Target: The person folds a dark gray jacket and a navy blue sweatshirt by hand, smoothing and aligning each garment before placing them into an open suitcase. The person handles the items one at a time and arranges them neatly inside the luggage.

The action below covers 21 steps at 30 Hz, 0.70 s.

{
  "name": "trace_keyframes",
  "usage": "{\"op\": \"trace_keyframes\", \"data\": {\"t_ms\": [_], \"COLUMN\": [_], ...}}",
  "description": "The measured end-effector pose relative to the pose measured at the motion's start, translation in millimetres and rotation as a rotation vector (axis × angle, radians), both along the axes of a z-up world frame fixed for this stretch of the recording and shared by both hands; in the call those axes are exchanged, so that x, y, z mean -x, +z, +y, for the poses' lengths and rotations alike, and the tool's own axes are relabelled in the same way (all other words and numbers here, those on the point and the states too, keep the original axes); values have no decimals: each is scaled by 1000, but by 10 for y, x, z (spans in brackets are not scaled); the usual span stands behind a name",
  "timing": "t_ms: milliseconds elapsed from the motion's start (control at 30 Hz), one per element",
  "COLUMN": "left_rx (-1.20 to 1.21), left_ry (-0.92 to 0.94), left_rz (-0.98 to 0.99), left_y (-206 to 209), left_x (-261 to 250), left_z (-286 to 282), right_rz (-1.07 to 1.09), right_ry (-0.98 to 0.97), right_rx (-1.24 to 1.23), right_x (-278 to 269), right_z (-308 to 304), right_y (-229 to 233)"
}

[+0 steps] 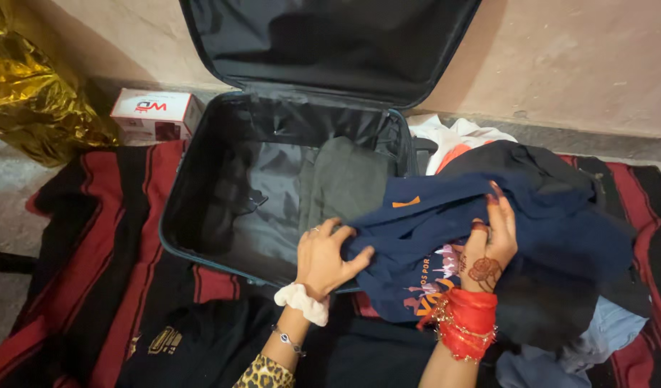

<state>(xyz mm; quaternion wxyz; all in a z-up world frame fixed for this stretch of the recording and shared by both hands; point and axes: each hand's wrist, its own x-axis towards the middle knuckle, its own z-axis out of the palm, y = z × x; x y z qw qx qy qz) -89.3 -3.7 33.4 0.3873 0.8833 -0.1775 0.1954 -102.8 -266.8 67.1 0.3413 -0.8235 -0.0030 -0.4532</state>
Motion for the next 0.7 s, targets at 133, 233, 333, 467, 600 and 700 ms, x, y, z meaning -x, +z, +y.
{"op": "trace_keyframes", "data": {"t_ms": [133,233,333,467,600,700], "left_rx": [-154,-113,313,653,951,1374], "left_ry": [-185,-189,-51,241,134,-102], "left_rz": [152,142,-69,438,467,642], "left_y": [-26,-118,-182,-311,-530,-755], "left_x": [-28,-55,-85,-58,-90,-205], "left_z": [-3,-7,9,77,174,275], "right_rz": [118,236,212,115,54,70], "right_ry": [80,116,86,35,45,132], "right_rx": [-59,-76,10,33,48,40], "right_x": [10,11,-23,-21,-23,-99], "right_z": [-14,3,29,129,261,394], "right_y": [-15,-25,18,33,29,-25]}}
